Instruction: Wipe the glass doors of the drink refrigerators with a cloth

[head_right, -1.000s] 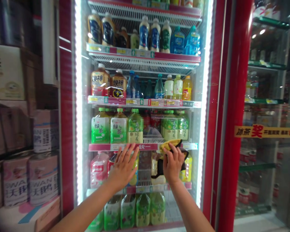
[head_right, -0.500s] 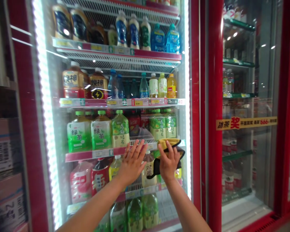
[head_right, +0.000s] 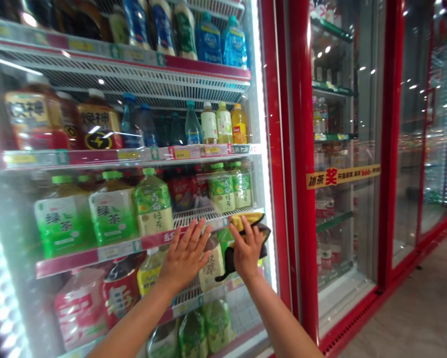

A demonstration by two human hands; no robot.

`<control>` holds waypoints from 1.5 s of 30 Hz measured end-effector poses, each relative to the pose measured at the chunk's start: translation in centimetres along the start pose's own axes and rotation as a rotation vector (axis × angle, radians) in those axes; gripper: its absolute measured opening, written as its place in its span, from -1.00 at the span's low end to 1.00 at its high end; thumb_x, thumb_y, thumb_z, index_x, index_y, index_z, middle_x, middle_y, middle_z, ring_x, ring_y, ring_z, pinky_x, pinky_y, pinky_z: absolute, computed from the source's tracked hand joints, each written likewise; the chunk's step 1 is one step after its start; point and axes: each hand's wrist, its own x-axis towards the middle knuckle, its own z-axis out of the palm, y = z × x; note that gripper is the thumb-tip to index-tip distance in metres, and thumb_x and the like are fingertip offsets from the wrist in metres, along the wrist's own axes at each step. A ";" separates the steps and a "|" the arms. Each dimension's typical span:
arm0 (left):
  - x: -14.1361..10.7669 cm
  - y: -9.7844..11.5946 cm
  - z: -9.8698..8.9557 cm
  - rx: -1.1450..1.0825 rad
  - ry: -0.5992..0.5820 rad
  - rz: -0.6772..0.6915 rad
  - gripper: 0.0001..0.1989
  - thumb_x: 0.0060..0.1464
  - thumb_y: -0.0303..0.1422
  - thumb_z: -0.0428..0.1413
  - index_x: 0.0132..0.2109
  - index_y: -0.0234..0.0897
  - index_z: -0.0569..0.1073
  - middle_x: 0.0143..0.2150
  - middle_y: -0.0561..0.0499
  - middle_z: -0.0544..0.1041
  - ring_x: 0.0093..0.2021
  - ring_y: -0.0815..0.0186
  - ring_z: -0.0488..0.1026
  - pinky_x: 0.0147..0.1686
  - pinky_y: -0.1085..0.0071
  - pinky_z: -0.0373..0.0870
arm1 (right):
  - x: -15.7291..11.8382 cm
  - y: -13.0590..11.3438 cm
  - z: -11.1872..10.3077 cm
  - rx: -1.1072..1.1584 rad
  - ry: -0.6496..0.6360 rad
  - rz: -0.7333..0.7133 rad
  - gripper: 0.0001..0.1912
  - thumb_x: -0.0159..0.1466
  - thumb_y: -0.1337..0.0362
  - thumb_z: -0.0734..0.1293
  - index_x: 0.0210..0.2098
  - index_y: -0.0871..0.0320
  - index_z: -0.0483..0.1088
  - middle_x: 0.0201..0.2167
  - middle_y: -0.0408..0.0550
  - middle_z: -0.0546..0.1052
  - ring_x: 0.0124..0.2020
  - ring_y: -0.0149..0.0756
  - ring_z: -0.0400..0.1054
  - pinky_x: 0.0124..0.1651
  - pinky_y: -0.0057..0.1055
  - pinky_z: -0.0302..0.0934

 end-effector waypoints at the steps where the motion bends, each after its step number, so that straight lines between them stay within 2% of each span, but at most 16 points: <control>1: 0.0 0.0 0.0 -0.013 -0.001 -0.003 -0.20 0.33 -0.11 0.03 0.53 -0.25 -0.12 0.54 -0.13 0.00 0.56 0.14 -0.22 0.52 0.03 -0.45 | 0.7 -0.1 0.2 -0.014 -0.047 -0.042 -0.32 0.39 0.48 0.16 0.39 -0.24 0.20 0.40 -0.06 0.30 0.27 -0.01 0.27 0.30 0.01 0.10; 3: 0.1 -0.1 0.1 -0.029 -0.003 -0.008 -0.21 0.34 -0.13 0.02 0.53 -0.24 -0.14 0.54 -0.13 0.00 0.55 0.15 -0.21 0.52 0.03 -0.45 | 3.3 0.9 0.6 -0.040 -0.078 -0.059 -0.30 0.39 0.48 0.15 0.42 -0.24 0.16 0.38 -0.08 0.33 0.27 -0.04 0.27 0.30 -0.04 0.09; 5: 0.2 -0.1 0.2 -0.034 0.007 -0.005 -0.21 0.34 -0.13 0.02 0.53 -0.26 -0.14 0.54 -0.14 -0.01 0.56 0.15 -0.24 0.52 0.04 -0.46 | 5.5 3.0 1.0 -0.045 -0.025 0.008 -0.30 0.41 0.46 0.11 0.47 -0.16 0.06 0.37 0.00 0.34 0.28 -0.05 0.26 0.29 -0.05 0.10; 7: 0.2 -0.1 0.2 -0.029 0.027 0.003 -0.21 0.34 -0.13 0.03 0.53 -0.29 -0.11 0.54 -0.15 -0.01 0.56 0.15 -0.29 0.52 0.05 -0.46 | 5.8 5.2 1.0 -0.021 0.057 0.106 -0.32 0.43 0.42 0.08 0.49 -0.10 0.00 0.34 0.08 0.36 0.29 -0.05 0.26 0.27 -0.04 0.14; 11: 0.4 -0.2 0.3 -0.004 0.062 0.020 -0.20 0.31 -0.14 0.06 0.52 -0.33 -0.08 0.54 -0.17 -0.03 0.56 0.12 -0.33 0.52 0.03 -0.44 | 0.3 6.8 0.2 0.010 0.166 0.300 -0.39 0.46 0.34 0.07 0.48 -0.03 0.04 0.28 0.16 0.40 0.26 -0.02 0.29 0.21 0.03 0.22; 14: 0.5 -0.2 0.3 0.010 0.079 0.031 -0.20 0.31 -0.15 0.07 0.51 -0.35 -0.06 0.55 -0.20 -0.04 0.56 0.09 -0.30 0.52 0.00 -0.40 | -2.1 6.3 -0.1 0.035 0.096 0.293 -0.42 0.47 0.33 0.08 0.45 -0.07 0.09 0.32 0.12 0.36 0.31 -0.03 0.25 0.27 0.08 0.16; 18: 0.5 -0.2 0.3 0.002 0.083 0.040 -0.22 0.32 -0.16 0.06 0.51 -0.36 -0.03 0.55 -0.22 -0.04 0.56 0.07 -0.27 0.52 -0.01 -0.38 | 4.0 7.8 0.6 0.115 0.077 0.239 -0.36 0.45 0.30 0.10 0.50 -0.03 -0.05 0.31 0.10 0.39 0.33 -0.09 0.25 0.35 0.06 0.11; 21: 0.6 -0.2 0.4 -0.013 0.085 0.039 -0.26 0.35 -0.17 0.01 0.51 -0.36 -0.05 0.55 -0.22 -0.04 0.56 0.07 -0.26 0.51 -0.01 -0.37 | 7.8 9.8 0.9 0.159 0.144 0.244 -0.42 0.44 0.30 0.12 0.43 -0.03 0.13 0.32 0.08 0.39 0.34 -0.10 0.25 0.37 0.08 0.09; 23: 0.7 -0.3 0.5 -0.034 0.093 0.044 -0.28 0.37 -0.18 -0.03 0.51 -0.38 -0.06 0.55 -0.22 -0.07 0.56 0.06 -0.27 0.51 -0.02 -0.37 | 6.0 10.3 0.5 0.183 0.150 0.244 -0.49 0.44 0.32 0.11 0.34 -0.04 0.26 0.31 0.07 0.39 0.34 -0.12 0.25 0.37 0.06 0.11; 27: 0.8 -0.3 0.8 -0.065 0.132 0.050 -0.32 0.40 -0.18 -0.07 0.51 -0.36 -0.05 0.56 -0.20 -0.11 0.56 0.07 -0.27 0.51 -0.03 -0.37 | -4.2 9.4 -1.4 0.140 0.129 0.359 -0.52 0.44 0.33 0.11 0.30 0.00 0.30 0.30 0.11 0.38 0.33 -0.11 0.25 0.33 0.07 0.18; 29: 0.9 -0.4 0.9 -0.082 0.155 0.049 -0.32 0.39 -0.18 -0.06 0.51 -0.34 -0.03 0.56 -0.18 -0.11 0.56 0.09 -0.27 0.51 0.00 -0.36 | -7.2 9.1 -1.8 0.117 0.121 0.397 -0.52 0.43 0.33 0.11 0.29 0.03 0.31 0.29 0.14 0.38 0.31 -0.08 0.27 0.30 0.11 0.20; 31: 0.9 -0.4 1.0 -0.107 0.168 0.042 -0.32 0.38 -0.18 -0.03 0.51 -0.33 -0.01 0.56 -0.18 -0.09 0.56 0.12 -0.27 0.51 0.01 -0.37 | -6.5 9.3 -1.5 0.117 0.119 0.402 -0.53 0.43 0.33 0.11 0.28 0.06 0.32 0.28 0.15 0.38 0.30 -0.07 0.28 0.29 0.11 0.21; 35: 1.1 -0.3 0.9 -0.184 0.141 0.023 -0.29 0.35 -0.21 0.05 0.51 -0.26 -0.01 0.55 -0.17 -0.03 0.56 0.16 -0.26 0.51 0.02 -0.38 | 0.7 10.8 0.2 0.126 0.116 0.366 -0.51 0.41 0.33 0.13 0.29 0.05 0.31 0.34 0.10 0.33 0.34 -0.12 0.23 0.36 0.02 0.15; 37: 1.2 -0.1 0.8 -0.244 0.147 -0.002 -0.30 0.34 -0.25 0.05 0.51 -0.22 -0.01 0.54 -0.16 -0.01 0.56 0.16 -0.23 0.51 0.00 -0.36 | 1.6 11.0 0.6 0.148 0.138 0.361 -0.51 0.40 0.33 0.13 0.28 0.04 0.33 0.32 0.09 0.36 0.35 -0.13 0.21 0.38 0.01 0.12; 43: 1.5 0.7 0.5 -0.354 0.190 -0.062 -0.31 0.32 -0.34 0.07 0.50 -0.14 0.03 0.54 -0.11 0.01 0.55 0.16 -0.15 0.52 -0.02 -0.33 | -8.7 8.7 -1.2 0.095 0.113 0.567 -0.43 0.37 0.38 0.10 0.35 0.00 0.25 0.34 0.11 0.32 0.35 -0.10 0.20 0.34 0.08 0.13; 45: 1.5 0.8 0.5 -0.358 0.191 -0.064 -0.30 0.32 -0.34 0.07 0.50 -0.15 0.02 0.54 -0.12 0.02 0.55 0.15 -0.14 0.52 -0.02 -0.33 | -9.1 8.2 -1.3 0.088 0.122 0.575 -0.42 0.39 0.37 0.11 0.37 0.00 0.22 0.35 0.12 0.31 0.34 -0.09 0.21 0.32 0.07 0.16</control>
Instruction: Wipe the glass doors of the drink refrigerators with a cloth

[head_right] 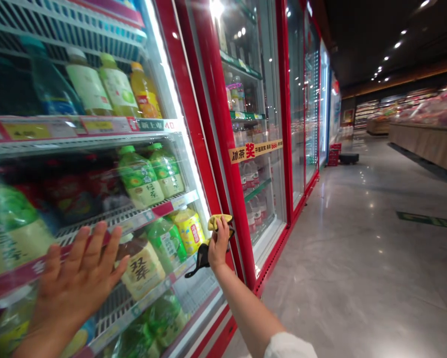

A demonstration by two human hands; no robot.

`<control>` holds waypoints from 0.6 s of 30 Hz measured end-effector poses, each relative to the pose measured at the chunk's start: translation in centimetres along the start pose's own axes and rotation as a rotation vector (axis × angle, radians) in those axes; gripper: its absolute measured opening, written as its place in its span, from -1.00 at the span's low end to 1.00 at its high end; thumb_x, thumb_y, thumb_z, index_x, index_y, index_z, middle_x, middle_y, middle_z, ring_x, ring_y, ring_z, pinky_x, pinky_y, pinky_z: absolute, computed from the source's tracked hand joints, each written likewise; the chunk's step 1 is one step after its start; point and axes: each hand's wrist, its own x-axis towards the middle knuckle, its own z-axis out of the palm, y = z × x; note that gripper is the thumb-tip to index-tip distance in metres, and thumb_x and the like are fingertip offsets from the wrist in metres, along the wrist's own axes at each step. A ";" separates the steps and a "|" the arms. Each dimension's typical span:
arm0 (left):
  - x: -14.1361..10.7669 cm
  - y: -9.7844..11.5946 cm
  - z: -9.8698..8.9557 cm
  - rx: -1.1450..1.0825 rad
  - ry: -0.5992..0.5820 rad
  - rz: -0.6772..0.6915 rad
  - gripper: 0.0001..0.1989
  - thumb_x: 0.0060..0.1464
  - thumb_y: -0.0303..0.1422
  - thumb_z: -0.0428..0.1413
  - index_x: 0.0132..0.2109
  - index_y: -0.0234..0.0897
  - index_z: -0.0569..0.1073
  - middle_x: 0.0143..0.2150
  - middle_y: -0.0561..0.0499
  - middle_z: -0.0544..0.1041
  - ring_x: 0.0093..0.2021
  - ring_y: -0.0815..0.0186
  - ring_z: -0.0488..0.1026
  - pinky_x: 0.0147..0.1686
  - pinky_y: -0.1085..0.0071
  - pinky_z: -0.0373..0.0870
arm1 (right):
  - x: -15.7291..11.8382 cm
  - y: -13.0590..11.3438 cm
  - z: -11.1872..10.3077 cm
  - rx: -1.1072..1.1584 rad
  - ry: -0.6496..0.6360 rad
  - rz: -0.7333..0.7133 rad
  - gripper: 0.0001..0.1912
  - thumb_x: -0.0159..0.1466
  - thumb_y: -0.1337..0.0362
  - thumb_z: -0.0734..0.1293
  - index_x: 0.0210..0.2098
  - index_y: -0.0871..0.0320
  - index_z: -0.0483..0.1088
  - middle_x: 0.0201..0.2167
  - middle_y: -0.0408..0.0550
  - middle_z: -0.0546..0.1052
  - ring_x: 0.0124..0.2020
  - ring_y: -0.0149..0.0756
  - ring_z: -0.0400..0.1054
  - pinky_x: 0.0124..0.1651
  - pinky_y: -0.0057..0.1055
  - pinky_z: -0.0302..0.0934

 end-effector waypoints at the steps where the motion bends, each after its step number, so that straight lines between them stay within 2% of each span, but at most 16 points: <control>1: 0.0 -0.1 0.0 0.001 -0.002 0.002 -0.30 0.32 -0.34 0.07 0.50 -0.15 0.02 0.54 -0.12 0.02 0.55 0.14 -0.14 0.52 -0.02 -0.33 | 0.5 -0.7 0.3 0.003 0.004 -0.016 -0.43 0.40 0.35 0.12 0.38 0.00 0.21 0.35 0.12 0.30 0.35 -0.09 0.21 0.32 0.06 0.16; 3: -0.1 -0.3 -0.1 0.012 -0.017 0.011 -0.29 0.31 -0.35 0.07 0.51 -0.17 0.00 0.54 -0.13 -0.01 0.55 0.13 -0.16 0.52 -0.03 -0.35 | 2.1 -2.9 1.4 0.009 -0.005 -0.080 -0.45 0.43 0.31 0.16 0.39 -0.01 0.20 0.37 0.11 0.29 0.36 -0.08 0.19 0.34 0.04 0.14; 5: -0.2 -0.6 -0.2 0.033 -0.051 0.038 -0.26 0.30 -0.33 0.09 0.51 -0.18 -0.03 0.55 -0.13 -0.05 0.56 0.14 -0.22 0.52 0.00 -0.40 | 2.5 -5.3 2.3 0.008 -0.071 -0.178 -0.46 0.43 0.30 0.19 0.39 -0.03 0.20 0.40 0.09 0.27 0.37 -0.09 0.18 0.37 0.03 0.09; 7: -0.3 -0.9 -0.3 0.058 -0.084 0.067 -0.23 0.29 -0.31 0.11 0.52 -0.19 -0.05 0.56 -0.13 -0.09 0.56 0.16 -0.27 0.52 0.05 -0.44 | 0.8 -6.6 2.1 -0.003 -0.188 -0.296 -0.45 0.42 0.34 0.21 0.37 -0.08 0.24 0.41 0.04 0.27 0.36 -0.11 0.21 0.38 0.01 0.08; 10: -0.4 -1.2 -0.1 0.093 -0.077 0.087 -0.24 0.31 -0.25 0.10 0.52 -0.22 -0.05 0.56 -0.15 -0.09 0.56 0.18 -0.31 0.51 0.07 -0.46 | -3.1 -5.5 0.3 -0.024 -0.326 -0.439 -0.44 0.40 0.41 0.23 0.31 -0.18 0.33 0.36 -0.03 0.35 0.29 -0.14 0.29 0.34 -0.04 0.15; 12: -0.5 -1.2 0.0 0.114 -0.050 0.089 -0.26 0.33 -0.23 0.07 0.52 -0.24 -0.05 0.55 -0.16 -0.07 0.56 0.18 -0.30 0.51 0.05 -0.44 | -3.8 -3.8 -0.6 -0.011 -0.260 -0.418 -0.47 0.42 0.41 0.20 0.27 -0.21 0.38 0.31 -0.05 0.40 0.29 -0.13 0.29 0.31 -0.04 0.19; 14: -0.6 -1.2 0.2 0.138 -0.037 0.094 -0.26 0.34 -0.21 0.05 0.52 -0.25 -0.05 0.54 -0.17 -0.05 0.56 0.17 -0.30 0.51 0.04 -0.42 | -2.2 -3.0 -0.4 0.008 -0.185 -0.338 -0.50 0.46 0.35 0.15 0.32 -0.14 0.32 0.36 0.04 0.31 0.35 -0.04 0.23 0.31 0.06 0.19; 16: -0.7 -1.1 0.2 0.162 -0.040 0.100 -0.26 0.34 -0.21 0.06 0.51 -0.28 -0.04 0.54 -0.19 -0.04 0.56 0.16 -0.29 0.51 0.03 -0.42 | 0.3 -3.7 0.9 0.027 -0.080 -0.231 -0.48 0.48 0.31 0.11 0.40 -0.10 0.22 0.40 0.10 0.23 0.38 -0.01 0.18 0.31 0.09 0.19; 18: -0.7 -1.1 0.2 0.180 -0.048 0.101 -0.26 0.33 -0.22 0.06 0.51 -0.30 -0.03 0.54 -0.20 -0.03 0.56 0.16 -0.30 0.51 0.03 -0.42 | 1.8 -5.7 2.4 0.020 -0.033 -0.200 -0.45 0.48 0.30 0.12 0.43 -0.10 0.15 0.42 0.11 0.20 0.39 -0.01 0.16 0.33 0.13 0.15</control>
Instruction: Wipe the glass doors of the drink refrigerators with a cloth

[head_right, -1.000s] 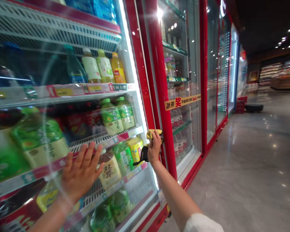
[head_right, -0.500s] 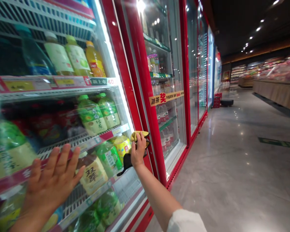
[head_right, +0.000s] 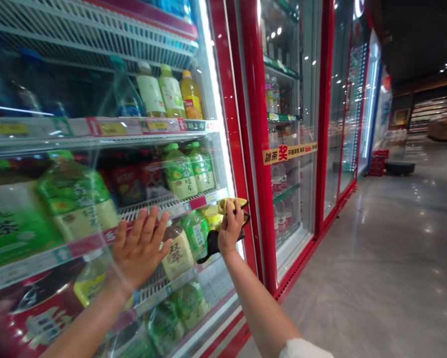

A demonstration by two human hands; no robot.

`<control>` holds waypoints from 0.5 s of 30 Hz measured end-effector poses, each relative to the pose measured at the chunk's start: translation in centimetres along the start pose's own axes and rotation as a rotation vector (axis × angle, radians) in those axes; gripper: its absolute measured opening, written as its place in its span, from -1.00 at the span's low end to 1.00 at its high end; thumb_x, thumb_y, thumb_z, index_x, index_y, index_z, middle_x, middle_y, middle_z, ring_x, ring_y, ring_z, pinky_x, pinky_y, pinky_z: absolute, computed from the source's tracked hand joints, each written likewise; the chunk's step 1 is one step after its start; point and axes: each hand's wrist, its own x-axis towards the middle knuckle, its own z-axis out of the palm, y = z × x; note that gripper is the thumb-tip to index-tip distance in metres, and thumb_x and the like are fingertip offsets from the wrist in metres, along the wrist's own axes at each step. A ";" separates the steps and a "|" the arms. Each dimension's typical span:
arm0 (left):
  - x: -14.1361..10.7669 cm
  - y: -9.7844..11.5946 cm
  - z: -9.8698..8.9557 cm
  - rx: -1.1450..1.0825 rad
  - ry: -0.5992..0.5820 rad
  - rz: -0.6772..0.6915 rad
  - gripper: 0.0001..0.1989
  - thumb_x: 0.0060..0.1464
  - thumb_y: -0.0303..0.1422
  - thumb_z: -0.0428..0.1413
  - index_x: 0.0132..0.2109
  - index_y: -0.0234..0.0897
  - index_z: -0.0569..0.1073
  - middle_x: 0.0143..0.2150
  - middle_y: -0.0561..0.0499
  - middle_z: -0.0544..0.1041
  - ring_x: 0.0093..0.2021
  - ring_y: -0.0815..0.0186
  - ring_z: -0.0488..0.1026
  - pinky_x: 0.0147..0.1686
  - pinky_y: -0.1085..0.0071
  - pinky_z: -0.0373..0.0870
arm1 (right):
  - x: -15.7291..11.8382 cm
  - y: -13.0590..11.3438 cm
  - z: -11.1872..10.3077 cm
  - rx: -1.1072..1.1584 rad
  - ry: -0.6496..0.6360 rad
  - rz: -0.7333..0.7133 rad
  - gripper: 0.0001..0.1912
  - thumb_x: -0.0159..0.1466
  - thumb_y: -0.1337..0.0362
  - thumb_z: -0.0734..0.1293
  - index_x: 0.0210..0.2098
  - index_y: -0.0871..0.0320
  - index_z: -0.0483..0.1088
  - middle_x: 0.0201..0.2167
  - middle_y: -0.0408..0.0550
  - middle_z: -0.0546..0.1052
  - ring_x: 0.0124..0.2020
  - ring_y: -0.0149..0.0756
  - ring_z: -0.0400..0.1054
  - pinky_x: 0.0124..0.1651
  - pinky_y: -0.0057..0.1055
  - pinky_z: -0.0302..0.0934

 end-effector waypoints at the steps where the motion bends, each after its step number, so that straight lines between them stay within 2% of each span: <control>1: 0.0 0.0 0.0 0.007 -0.004 0.000 -0.26 0.33 -0.22 0.06 0.51 -0.31 -0.03 0.54 -0.20 -0.03 0.56 0.15 -0.30 0.51 0.02 -0.42 | 0.2 -1.1 0.6 -0.008 -0.014 -0.021 -0.45 0.47 0.29 0.15 0.43 -0.12 0.15 0.42 0.10 0.21 0.39 -0.02 0.16 0.35 0.14 0.12; 4: 0.0 0.2 -0.3 0.037 -0.017 0.022 -0.24 0.33 -0.24 0.06 0.51 -0.37 -0.05 0.53 -0.21 -0.01 0.56 0.13 -0.30 0.52 0.02 -0.42 | -2.4 -3.7 0.4 -0.009 -0.145 -0.126 -0.48 0.46 0.32 0.18 0.36 -0.17 0.26 0.38 0.03 0.30 0.36 -0.08 0.21 0.39 0.14 0.07; 6: -0.5 0.2 -0.7 0.059 -0.042 0.080 -0.26 0.32 -0.28 0.05 0.50 -0.42 -0.04 0.53 -0.18 0.03 0.56 0.18 -0.32 0.53 0.07 -0.41 | -4.8 -4.0 -1.2 0.014 -0.234 -0.192 -0.51 0.47 0.36 0.13 0.29 -0.17 0.36 0.33 0.00 0.38 0.32 -0.14 0.27 0.38 0.10 0.11; 8: -1.6 0.1 -1.6 0.079 -0.085 0.158 -0.28 0.30 -0.33 0.05 0.49 -0.39 0.00 0.53 -0.11 0.05 0.56 0.23 -0.34 0.53 0.10 -0.41 | -5.5 -3.2 -2.7 0.057 -0.289 -0.246 -0.53 0.47 0.37 0.11 0.20 -0.15 0.45 0.29 -0.02 0.42 0.29 -0.17 0.31 0.35 0.06 0.17; 9: -2.3 0.0 -2.1 0.091 -0.111 0.183 -0.29 0.29 -0.34 0.06 0.49 -0.35 0.03 0.53 -0.07 0.06 0.56 0.24 -0.35 0.53 0.08 -0.42 | -5.1 -2.7 -3.0 0.078 -0.276 -0.242 -0.55 0.47 0.35 0.12 0.16 -0.14 0.48 0.30 -0.03 0.41 0.31 -0.14 0.28 0.34 0.09 0.17; 11: -4.1 -0.2 -3.6 0.121 -0.169 0.180 -0.29 0.27 -0.33 0.08 0.48 -0.27 0.07 0.54 -0.02 0.05 0.57 0.22 -0.35 0.53 0.03 -0.42 | -3.0 -2.7 -2.3 0.136 -0.222 -0.216 -0.56 0.48 0.34 0.13 0.22 -0.11 0.43 0.37 0.00 0.31 0.35 -0.08 0.23 0.36 0.19 0.11; 13: -6.0 -0.4 -5.1 0.161 -0.218 0.127 -0.29 0.26 -0.30 0.09 0.48 -0.26 0.08 0.54 -0.03 0.03 0.57 0.18 -0.34 0.53 -0.01 -0.41 | -0.6 -4.4 -0.5 0.167 -0.144 -0.172 -0.51 0.48 0.34 0.10 0.31 -0.10 0.34 0.41 0.04 0.25 0.39 -0.05 0.17 0.37 0.24 0.05; 15: -7.6 -0.5 -6.5 0.199 -0.246 0.073 -0.28 0.26 -0.28 0.09 0.48 -0.27 0.08 0.55 -0.04 0.02 0.57 0.15 -0.32 0.53 -0.01 -0.41 | 0.6 -7.7 1.2 0.156 -0.114 -0.153 -0.47 0.47 0.33 0.11 0.39 -0.10 0.22 0.42 0.08 0.22 0.40 -0.02 0.14 0.37 0.26 0.01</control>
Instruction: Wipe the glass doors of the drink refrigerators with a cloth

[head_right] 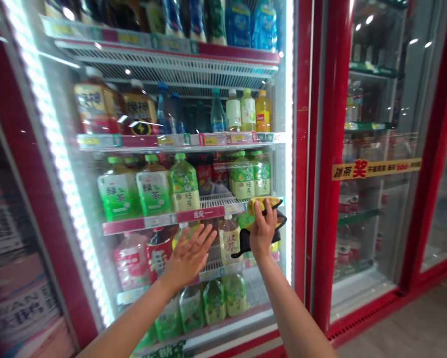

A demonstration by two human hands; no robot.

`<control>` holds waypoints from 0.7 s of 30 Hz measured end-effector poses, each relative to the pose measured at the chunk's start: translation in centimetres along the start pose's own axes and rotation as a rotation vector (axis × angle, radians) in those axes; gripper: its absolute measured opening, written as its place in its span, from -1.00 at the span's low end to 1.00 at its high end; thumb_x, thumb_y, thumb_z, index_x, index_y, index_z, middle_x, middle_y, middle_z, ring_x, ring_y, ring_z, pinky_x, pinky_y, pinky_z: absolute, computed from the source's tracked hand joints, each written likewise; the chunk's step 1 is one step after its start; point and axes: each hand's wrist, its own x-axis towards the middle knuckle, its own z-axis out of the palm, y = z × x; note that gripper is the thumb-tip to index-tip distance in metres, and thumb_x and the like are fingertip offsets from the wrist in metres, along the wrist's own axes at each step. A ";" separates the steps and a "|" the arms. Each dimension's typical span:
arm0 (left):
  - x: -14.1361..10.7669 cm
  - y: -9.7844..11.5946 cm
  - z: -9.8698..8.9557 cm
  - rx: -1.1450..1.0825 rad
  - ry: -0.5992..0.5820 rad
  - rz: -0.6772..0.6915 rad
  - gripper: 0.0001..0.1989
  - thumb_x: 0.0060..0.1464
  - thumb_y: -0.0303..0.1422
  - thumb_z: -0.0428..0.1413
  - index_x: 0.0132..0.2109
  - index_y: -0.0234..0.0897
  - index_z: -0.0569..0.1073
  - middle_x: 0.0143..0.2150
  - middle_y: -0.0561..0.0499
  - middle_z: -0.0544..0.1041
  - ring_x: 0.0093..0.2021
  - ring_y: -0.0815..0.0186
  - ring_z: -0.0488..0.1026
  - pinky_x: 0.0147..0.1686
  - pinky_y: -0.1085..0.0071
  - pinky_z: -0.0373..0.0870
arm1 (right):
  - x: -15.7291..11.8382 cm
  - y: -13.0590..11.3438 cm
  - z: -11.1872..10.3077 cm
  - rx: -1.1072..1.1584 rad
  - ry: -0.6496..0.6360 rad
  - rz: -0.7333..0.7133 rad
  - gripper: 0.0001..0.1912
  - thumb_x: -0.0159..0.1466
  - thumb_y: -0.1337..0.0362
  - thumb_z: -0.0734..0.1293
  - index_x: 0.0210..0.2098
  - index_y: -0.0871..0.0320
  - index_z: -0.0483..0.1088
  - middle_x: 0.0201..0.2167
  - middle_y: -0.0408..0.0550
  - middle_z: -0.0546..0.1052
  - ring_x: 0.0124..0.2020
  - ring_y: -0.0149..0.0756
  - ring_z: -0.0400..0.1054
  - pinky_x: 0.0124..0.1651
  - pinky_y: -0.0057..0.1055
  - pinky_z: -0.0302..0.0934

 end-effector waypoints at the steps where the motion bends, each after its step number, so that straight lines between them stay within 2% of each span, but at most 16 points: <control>1: -0.8 -0.1 -0.3 0.012 -0.009 -0.023 -0.28 0.26 -0.27 0.09 0.49 -0.26 0.08 0.55 -0.04 0.03 0.57 0.15 -0.32 0.53 -0.01 -0.40 | 0.2 -1.6 0.8 -0.017 -0.018 -0.007 -0.44 0.46 0.31 0.14 0.42 -0.10 0.17 0.42 0.09 0.22 0.40 0.00 0.14 0.37 0.26 0.00; 4: -2.6 -0.7 -1.2 0.029 -0.028 -0.075 -0.24 0.26 -0.25 0.10 0.50 -0.25 0.03 0.53 -0.05 0.08 0.57 0.15 -0.31 0.53 0.00 -0.40 | -2.1 -4.6 1.1 -0.089 -0.163 -0.141 -0.37 0.40 0.26 0.26 0.43 -0.12 0.16 0.40 0.06 0.28 0.38 0.07 0.15 0.37 0.20 0.00; 6: -3.8 -1.2 -1.8 0.038 -0.035 -0.085 -0.23 0.26 -0.24 0.10 0.50 -0.25 0.02 0.53 -0.05 0.09 0.57 0.15 -0.29 0.53 0.01 -0.40 | -4.4 -4.2 -0.1 -0.133 -0.264 -0.348 -0.40 0.37 0.32 0.28 0.35 -0.25 0.28 0.29 -0.09 0.44 0.31 0.02 0.21 0.39 0.12 -0.03; 7: -4.4 -1.6 -2.1 0.046 -0.037 -0.082 -0.23 0.26 -0.23 0.10 0.50 -0.25 0.02 0.53 -0.05 0.08 0.57 0.14 -0.27 0.53 0.01 -0.39 | -5.2 -3.4 -0.8 -0.146 -0.322 -0.472 -0.38 0.36 0.38 0.25 0.32 -0.33 0.30 0.24 -0.17 0.49 0.27 -0.05 0.25 0.41 0.07 -0.06; 8: -5.1 -2.0 -2.5 0.057 -0.039 -0.077 -0.23 0.26 -0.22 0.10 0.50 -0.24 0.02 0.54 -0.04 0.07 0.57 0.14 -0.26 0.53 0.01 -0.37 | -5.6 -2.4 -1.3 -0.154 -0.343 -0.537 -0.37 0.35 0.42 0.24 0.28 -0.37 0.34 0.20 -0.21 0.53 0.23 -0.10 0.29 0.42 0.04 -0.07; 10: -6.3 -2.9 -3.2 0.088 -0.044 -0.081 -0.24 0.26 -0.20 0.10 0.50 -0.23 0.04 0.53 -0.04 0.08 0.57 0.13 -0.25 0.53 0.00 -0.36 | -5.3 -1.0 -1.5 -0.170 -0.285 -0.487 -0.39 0.35 0.44 0.22 0.22 -0.38 0.40 0.18 -0.19 0.54 0.23 -0.10 0.30 0.40 0.03 -0.02; 12: -7.0 -3.6 -3.7 0.121 -0.055 -0.106 -0.25 0.26 -0.17 0.09 0.49 -0.26 0.07 0.52 -0.07 0.11 0.57 0.10 -0.26 0.53 -0.02 -0.38 | -4.0 -1.4 -0.4 -0.155 -0.170 -0.362 -0.42 0.37 0.44 0.19 0.21 -0.32 0.43 0.22 -0.12 0.50 0.27 -0.06 0.27 0.35 0.03 0.07; 14: -7.3 -4.0 -4.0 0.149 -0.066 -0.138 -0.26 0.27 -0.15 0.09 0.48 -0.28 0.10 0.51 -0.09 0.14 0.57 0.08 -0.27 0.52 -0.04 -0.39 | -2.9 -3.9 1.6 -0.132 -0.088 -0.268 -0.44 0.39 0.41 0.17 0.25 -0.25 0.41 0.26 -0.05 0.45 0.30 0.00 0.22 0.32 0.07 0.11; 16: -7.3 -4.1 -4.0 0.171 -0.070 -0.164 -0.27 0.26 -0.13 0.08 0.47 -0.26 0.12 0.52 -0.08 0.13 0.57 0.09 -0.27 0.52 -0.03 -0.39 | -3.1 -7.2 3.2 -0.127 -0.082 -0.247 -0.47 0.39 0.35 0.21 0.28 -0.18 0.39 0.26 0.00 0.45 0.29 0.06 0.21 0.32 0.12 0.07; 18: -7.4 -4.1 -4.0 0.186 -0.072 -0.180 -0.27 0.26 -0.12 0.08 0.47 -0.25 0.12 0.52 -0.08 0.11 0.57 0.10 -0.27 0.52 0.00 -0.38 | -4.4 -9.5 3.5 -0.121 -0.147 -0.318 -0.49 0.37 0.33 0.25 0.26 -0.18 0.41 0.21 -0.03 0.51 0.25 0.08 0.24 0.35 0.14 -0.01; 19: -7.6 -4.1 -4.0 0.189 -0.073 -0.183 -0.26 0.25 -0.12 0.09 0.47 -0.25 0.12 0.53 -0.08 0.10 0.57 0.09 -0.26 0.52 0.01 -0.37 | -5.3 -9.9 3.1 -0.107 -0.197 -0.391 -0.48 0.35 0.34 0.26 0.24 -0.22 0.42 0.18 -0.08 0.54 0.24 0.05 0.26 0.37 0.10 -0.04; 21: -8.4 -4.3 -4.2 0.196 -0.077 -0.178 -0.23 0.24 -0.12 0.10 0.48 -0.26 0.10 0.54 -0.07 0.08 0.57 0.09 -0.25 0.53 0.02 -0.35 | -6.8 -9.2 1.7 -0.057 -0.305 -0.577 -0.44 0.34 0.40 0.23 0.21 -0.32 0.43 0.12 -0.21 0.59 0.21 -0.06 0.30 0.39 -0.01 -0.06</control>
